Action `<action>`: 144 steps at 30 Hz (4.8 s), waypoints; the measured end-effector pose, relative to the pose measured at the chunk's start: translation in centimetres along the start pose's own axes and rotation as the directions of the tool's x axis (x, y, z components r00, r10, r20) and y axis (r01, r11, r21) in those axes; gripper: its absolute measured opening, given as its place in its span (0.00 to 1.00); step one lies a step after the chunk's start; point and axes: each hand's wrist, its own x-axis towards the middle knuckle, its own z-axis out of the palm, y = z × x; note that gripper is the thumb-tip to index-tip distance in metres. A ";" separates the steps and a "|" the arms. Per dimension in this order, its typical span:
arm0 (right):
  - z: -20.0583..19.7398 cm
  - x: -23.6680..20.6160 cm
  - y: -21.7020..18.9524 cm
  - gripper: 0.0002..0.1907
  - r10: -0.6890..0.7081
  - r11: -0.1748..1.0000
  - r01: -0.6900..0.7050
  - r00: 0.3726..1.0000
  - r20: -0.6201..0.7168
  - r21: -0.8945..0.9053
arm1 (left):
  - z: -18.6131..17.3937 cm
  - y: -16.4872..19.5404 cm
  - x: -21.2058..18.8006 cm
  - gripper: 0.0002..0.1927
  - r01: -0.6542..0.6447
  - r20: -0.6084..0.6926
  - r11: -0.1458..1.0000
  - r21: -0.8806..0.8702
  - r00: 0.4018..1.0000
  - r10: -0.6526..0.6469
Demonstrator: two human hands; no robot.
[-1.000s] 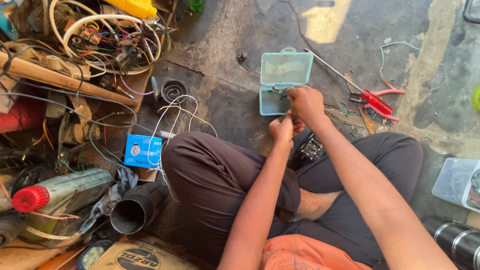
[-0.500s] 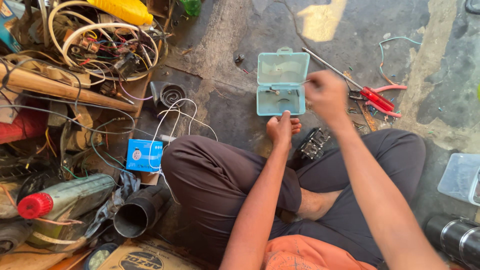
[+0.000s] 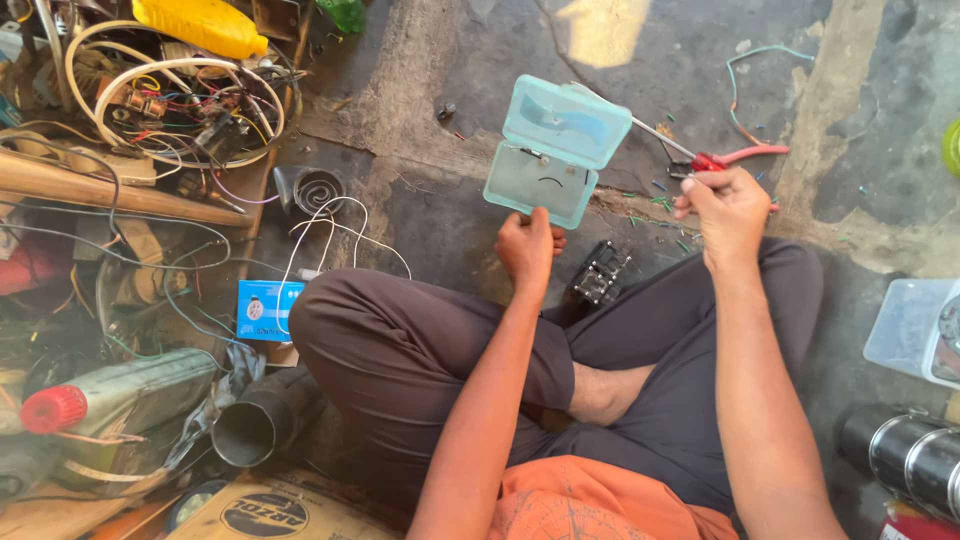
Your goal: The person sits on the workshop floor with a small electrical component in their lap. They hold the component with one hand and use a red-handled screwdriver with the other to work on it, occasionally reaching into a small plastic parts box and repositioning the component.
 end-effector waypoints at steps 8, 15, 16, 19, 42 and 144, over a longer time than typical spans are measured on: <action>-0.1 0.2 -0.5 0.15 0.036 0.999 -0.035 0.999 -0.008 0.027 | -3.9 4.9 2.0 0.19 -0.097 -0.072 0.995 0.016 0.993 0.098; 0.6 -0.1 -0.7 0.16 0.093 0.996 -0.093 0.996 0.013 0.001 | -6.9 7.4 5.8 0.14 -0.202 0.001 0.972 0.121 0.979 0.203; 0.9 -0.2 -0.8 0.15 0.088 0.996 -0.088 0.996 0.027 0.001 | -7.0 7.1 5.8 0.14 -0.207 0.032 0.970 0.126 0.978 0.204; 1.4 -0.5 -1.0 0.13 0.082 0.997 -0.082 0.995 0.054 -0.006 | -6.7 5.5 5.1 0.13 -0.133 0.132 0.990 0.051 0.983 0.125; 1.1 -0.5 0.7 0.09 0.123 0.981 -0.113 0.991 0.054 -0.158 | -7.0 3.4 5.4 0.13 -0.387 0.258 0.573 0.722 0.920 0.296; 3.2 -6.7 -3.1 0.05 -0.145 0.784 0.226 0.972 0.184 -0.578 | 1.4 -1.7 -1.9 0.12 -0.325 0.435 0.937 0.131 0.868 0.240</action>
